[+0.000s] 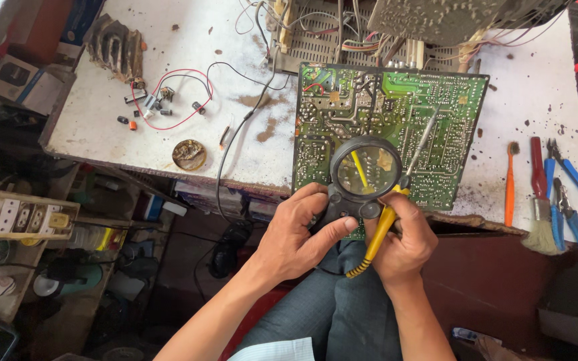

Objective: The person uses a magnifying glass to closely view a green circuit board while holding a yellow soldering iron. They repeatedly touch the soldering iron to various points on the board, likely to reflow solder or repair connections, while maintaining a steady view through the magnifier.

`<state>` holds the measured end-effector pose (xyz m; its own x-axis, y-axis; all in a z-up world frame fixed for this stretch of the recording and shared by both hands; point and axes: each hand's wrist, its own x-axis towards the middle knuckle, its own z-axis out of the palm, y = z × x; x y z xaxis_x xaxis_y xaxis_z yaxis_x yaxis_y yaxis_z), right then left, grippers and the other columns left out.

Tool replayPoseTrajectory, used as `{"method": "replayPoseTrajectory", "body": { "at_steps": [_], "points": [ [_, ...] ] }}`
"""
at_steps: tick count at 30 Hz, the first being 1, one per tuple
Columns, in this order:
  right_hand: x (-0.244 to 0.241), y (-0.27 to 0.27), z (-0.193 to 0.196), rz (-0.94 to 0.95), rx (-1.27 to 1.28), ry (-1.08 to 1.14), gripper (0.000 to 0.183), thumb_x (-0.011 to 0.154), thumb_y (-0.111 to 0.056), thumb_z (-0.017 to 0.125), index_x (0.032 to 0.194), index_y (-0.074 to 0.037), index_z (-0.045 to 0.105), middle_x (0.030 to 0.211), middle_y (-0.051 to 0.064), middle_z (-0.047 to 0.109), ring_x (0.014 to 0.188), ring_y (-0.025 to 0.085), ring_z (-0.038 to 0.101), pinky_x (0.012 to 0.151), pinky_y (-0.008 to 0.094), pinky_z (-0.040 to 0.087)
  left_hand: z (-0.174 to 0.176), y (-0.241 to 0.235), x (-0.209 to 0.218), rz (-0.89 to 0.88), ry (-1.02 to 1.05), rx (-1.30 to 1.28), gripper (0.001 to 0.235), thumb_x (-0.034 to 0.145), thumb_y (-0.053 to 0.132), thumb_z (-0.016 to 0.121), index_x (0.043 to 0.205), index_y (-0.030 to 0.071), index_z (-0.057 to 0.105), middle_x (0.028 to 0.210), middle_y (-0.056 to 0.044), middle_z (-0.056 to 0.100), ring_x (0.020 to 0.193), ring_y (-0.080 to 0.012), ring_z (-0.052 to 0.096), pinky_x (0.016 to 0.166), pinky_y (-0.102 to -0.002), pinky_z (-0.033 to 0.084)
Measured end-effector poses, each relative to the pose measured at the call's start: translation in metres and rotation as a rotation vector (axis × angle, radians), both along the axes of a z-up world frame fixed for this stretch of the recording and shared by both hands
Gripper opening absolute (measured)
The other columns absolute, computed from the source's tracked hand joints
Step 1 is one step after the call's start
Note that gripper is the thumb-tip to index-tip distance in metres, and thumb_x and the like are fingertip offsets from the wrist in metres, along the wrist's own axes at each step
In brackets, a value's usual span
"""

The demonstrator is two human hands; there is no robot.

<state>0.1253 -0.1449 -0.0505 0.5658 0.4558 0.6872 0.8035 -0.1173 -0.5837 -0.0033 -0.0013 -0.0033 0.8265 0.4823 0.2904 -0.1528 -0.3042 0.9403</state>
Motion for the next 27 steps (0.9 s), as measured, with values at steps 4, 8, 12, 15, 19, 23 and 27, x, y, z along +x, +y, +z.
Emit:
{"method": "replayPoseTrajectory", "body": {
  "at_steps": [4, 8, 12, 15, 19, 23, 27],
  "points": [
    [-0.0004, 0.0004, 0.0004, 0.002, 0.042, 0.005, 0.027, 0.097, -0.001, 0.078, 0.118, -0.001, 0.062, 0.102, 0.013, 0.073, 0.086, 0.014, 0.072, 0.074, 0.025, 0.058, -0.0003, 0.0005, -0.0003, 0.001, -0.022, 0.012, 0.041, 0.093, 0.027, 0.077, 0.08, -0.003, 0.053, 0.083, -0.012, 0.05, 0.071, -0.0208, 0.047, 0.063, -0.035, 0.041],
    [0.0011, 0.0006, -0.0015, 0.006, 0.043, 0.028, 0.028, 0.096, -0.001, 0.078, 0.118, 0.001, 0.061, 0.098, 0.011, 0.073, 0.084, 0.013, 0.072, 0.075, 0.025, 0.057, -0.0024, -0.0002, 0.0001, 0.003, -0.017, 0.012, 0.041, 0.093, 0.027, 0.077, 0.08, -0.003, 0.053, 0.083, -0.012, 0.05, 0.071, -0.0209, 0.047, 0.063, -0.035, 0.041],
    [-0.0036, 0.0011, -0.0031, -0.014, 0.007, 0.051, 0.027, 0.094, 0.0, 0.079, 0.115, 0.001, 0.062, 0.095, 0.01, 0.073, 0.078, 0.011, 0.071, 0.071, 0.024, 0.056, -0.0036, 0.0006, 0.0001, 0.005, 0.001, 0.023, 0.042, 0.092, 0.027, 0.078, 0.079, -0.003, 0.051, 0.081, -0.012, 0.048, 0.07, -0.0214, 0.046, 0.063, -0.035, 0.04],
    [-0.006, -0.0001, -0.0039, -0.014, 0.014, 0.062, 0.028, 0.094, 0.001, 0.078, 0.116, 0.001, 0.062, 0.101, 0.012, 0.073, 0.084, 0.013, 0.072, 0.077, 0.025, 0.057, -0.0041, 0.0002, -0.0001, 0.0, -0.012, 0.014, 0.041, 0.093, 0.027, 0.078, 0.08, -0.003, 0.053, 0.082, -0.012, 0.049, 0.071, -0.0212, 0.047, 0.063, -0.035, 0.041],
    [-0.0054, 0.0003, -0.006, -0.027, 0.08, 0.096, 0.028, 0.094, 0.001, 0.079, 0.117, 0.001, 0.062, 0.105, 0.012, 0.073, 0.091, 0.013, 0.073, 0.082, 0.025, 0.059, -0.004, 0.0003, -0.0001, 0.013, -0.001, 0.023, 0.043, 0.092, 0.027, 0.078, 0.079, -0.003, 0.052, 0.081, -0.012, 0.047, 0.07, -0.0221, 0.046, 0.062, -0.035, 0.04],
    [-0.0036, 0.0007, -0.0082, 0.003, 0.096, 0.159, 0.031, 0.095, -0.001, 0.079, 0.119, 0.001, 0.06, 0.105, 0.012, 0.073, 0.092, 0.012, 0.073, 0.082, 0.024, 0.06, -0.0033, 0.0001, -0.0004, -0.004, -0.025, 0.0, 0.04, 0.093, 0.028, 0.077, 0.08, -0.002, 0.054, 0.081, -0.01, 0.049, 0.071, -0.0202, 0.048, 0.063, -0.034, 0.04],
    [-0.0007, 0.0046, -0.0073, -0.005, 0.076, 0.136, 0.03, 0.095, 0.001, 0.079, 0.119, 0.001, 0.061, 0.104, 0.013, 0.072, 0.091, 0.013, 0.073, 0.079, 0.024, 0.059, -0.0038, 0.0009, -0.0004, 0.012, -0.004, 0.013, 0.044, 0.092, 0.028, 0.078, 0.077, -0.003, 0.05, 0.079, -0.011, 0.046, 0.069, -0.0208, 0.045, 0.061, -0.035, 0.039]
  ]
}}
